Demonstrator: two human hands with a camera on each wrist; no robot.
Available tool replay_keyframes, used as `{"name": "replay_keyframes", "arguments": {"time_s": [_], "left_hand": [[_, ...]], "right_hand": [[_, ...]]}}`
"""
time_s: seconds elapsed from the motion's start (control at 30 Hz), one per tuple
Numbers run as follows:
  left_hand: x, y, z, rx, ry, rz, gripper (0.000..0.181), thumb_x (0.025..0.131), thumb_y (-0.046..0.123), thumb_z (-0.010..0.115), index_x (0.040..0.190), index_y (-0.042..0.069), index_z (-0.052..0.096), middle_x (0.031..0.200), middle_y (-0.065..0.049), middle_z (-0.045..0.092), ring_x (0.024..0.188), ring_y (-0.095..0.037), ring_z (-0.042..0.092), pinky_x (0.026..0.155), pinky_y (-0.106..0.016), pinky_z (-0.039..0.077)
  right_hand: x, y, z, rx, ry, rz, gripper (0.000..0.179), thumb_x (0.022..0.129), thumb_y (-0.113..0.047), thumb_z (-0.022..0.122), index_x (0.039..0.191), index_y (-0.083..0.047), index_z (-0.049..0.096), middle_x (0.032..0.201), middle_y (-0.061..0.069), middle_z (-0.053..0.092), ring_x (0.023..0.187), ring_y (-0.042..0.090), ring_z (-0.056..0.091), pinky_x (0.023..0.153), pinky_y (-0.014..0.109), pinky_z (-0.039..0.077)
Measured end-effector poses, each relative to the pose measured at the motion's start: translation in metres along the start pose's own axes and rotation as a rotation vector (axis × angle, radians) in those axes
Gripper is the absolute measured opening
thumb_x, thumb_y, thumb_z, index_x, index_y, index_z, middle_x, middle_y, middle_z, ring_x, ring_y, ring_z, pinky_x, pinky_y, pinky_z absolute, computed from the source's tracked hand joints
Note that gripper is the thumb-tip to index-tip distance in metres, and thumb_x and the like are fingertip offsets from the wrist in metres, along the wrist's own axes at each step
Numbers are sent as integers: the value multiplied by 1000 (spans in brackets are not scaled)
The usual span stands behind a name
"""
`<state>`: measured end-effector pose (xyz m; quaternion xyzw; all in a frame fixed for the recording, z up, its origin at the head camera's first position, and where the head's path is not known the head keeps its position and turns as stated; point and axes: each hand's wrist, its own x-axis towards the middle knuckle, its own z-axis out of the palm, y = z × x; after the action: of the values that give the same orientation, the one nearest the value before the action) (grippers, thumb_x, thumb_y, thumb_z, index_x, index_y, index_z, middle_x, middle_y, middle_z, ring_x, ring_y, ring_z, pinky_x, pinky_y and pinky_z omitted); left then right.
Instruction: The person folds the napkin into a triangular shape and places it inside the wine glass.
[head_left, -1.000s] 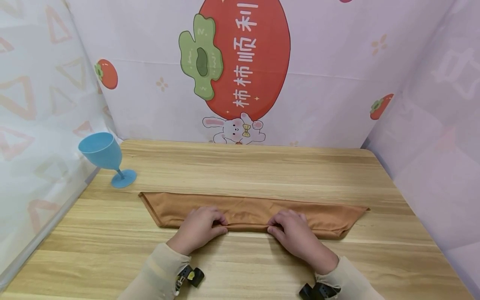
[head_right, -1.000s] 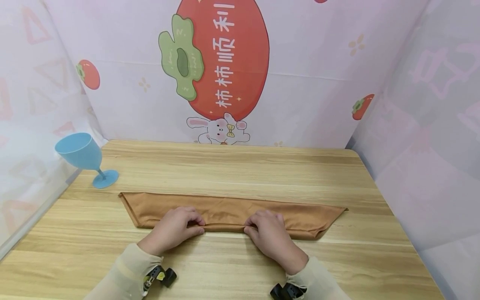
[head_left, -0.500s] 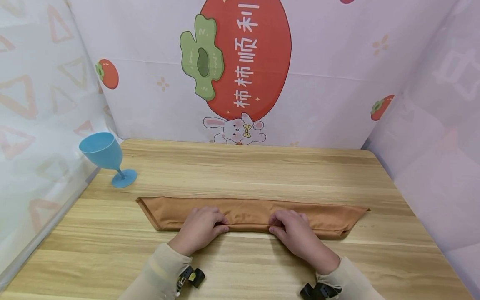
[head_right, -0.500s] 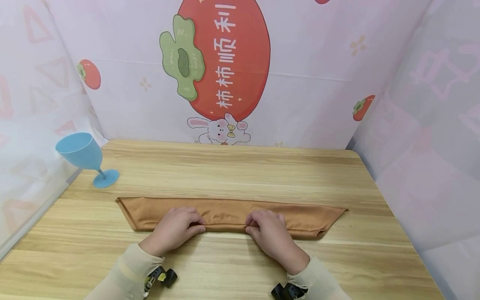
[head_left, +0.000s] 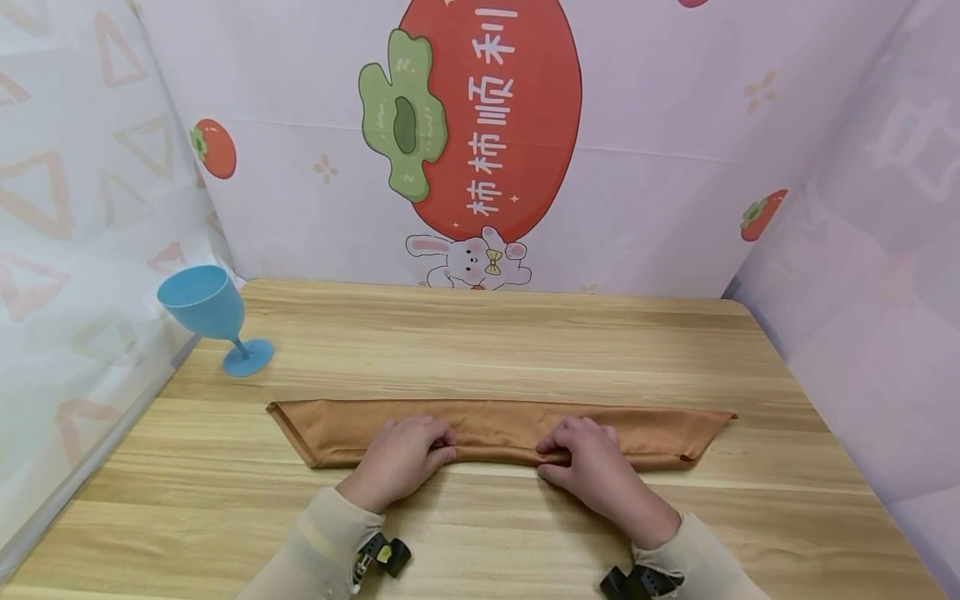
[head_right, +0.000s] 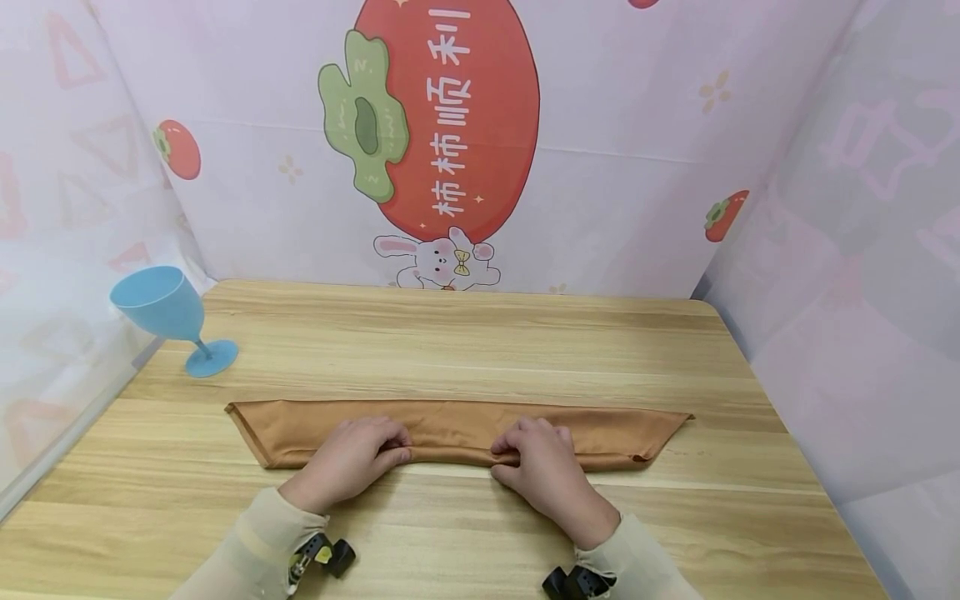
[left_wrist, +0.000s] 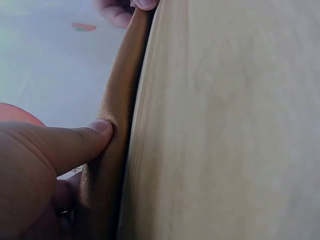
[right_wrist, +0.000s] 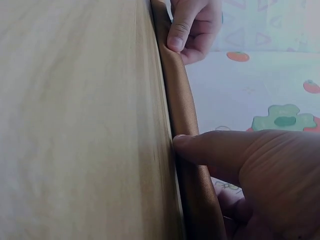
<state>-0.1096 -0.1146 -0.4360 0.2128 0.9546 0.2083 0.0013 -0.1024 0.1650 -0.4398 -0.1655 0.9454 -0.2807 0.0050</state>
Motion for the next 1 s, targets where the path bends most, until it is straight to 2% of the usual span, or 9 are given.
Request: {"name": "replay_keyframes", "arguments": {"time_s": [0.13, 0.3, 0.43, 0.57, 0.77, 1.0], "left_hand": [[0, -3, 1, -52, 31, 6, 20, 87, 30, 78, 83, 28, 58, 69, 19, 49, 66, -2, 46, 71, -34, 35], [0, -5, 3, -72, 38, -4, 22, 85, 31, 80, 78, 30, 59, 72, 22, 52, 69, 0, 48, 74, -36, 37], [0, -5, 3, -47, 49, 5, 21, 84, 32, 81, 77, 30, 61, 75, 21, 55, 73, -2, 52, 75, -38, 41], [-1, -4, 3, -25, 31, 10, 18, 83, 33, 82, 80, 29, 64, 79, 18, 57, 75, -5, 54, 74, -39, 42], [-2, -4, 2, -18, 3, 5, 21, 78, 32, 86, 85, 26, 67, 85, 14, 57, 81, -11, 58, 76, -43, 44], [-2, -5, 3, -15, 16, 30, 18, 80, 29, 85, 85, 25, 69, 86, 12, 58, 83, -13, 59, 75, -42, 46]], "right_hand": [[0, -1, 0, -2, -5, -2, 18, 78, -20, 87, 82, -30, 72, 86, -19, 58, 90, 12, 54, 84, 41, 33], [0, -1, 0, -6, 10, -20, 18, 78, -18, 87, 81, -30, 73, 84, -19, 57, 88, 11, 53, 83, 40, 33], [0, 0, 1, -10, 35, -35, 18, 77, -18, 88, 79, -29, 75, 82, -21, 56, 86, 11, 53, 82, 39, 32], [-1, -1, 1, -19, 47, -45, 17, 77, -17, 88, 78, -28, 75, 80, -22, 55, 84, 10, 53, 80, 38, 32], [-1, 0, 1, -43, 48, -61, 14, 80, -17, 85, 79, -27, 75, 79, -20, 53, 83, 10, 52, 80, 38, 32], [-1, -1, 0, -59, 36, -56, 10, 84, -17, 82, 83, -24, 76, 79, -18, 53, 83, 10, 51, 79, 39, 32]]}}
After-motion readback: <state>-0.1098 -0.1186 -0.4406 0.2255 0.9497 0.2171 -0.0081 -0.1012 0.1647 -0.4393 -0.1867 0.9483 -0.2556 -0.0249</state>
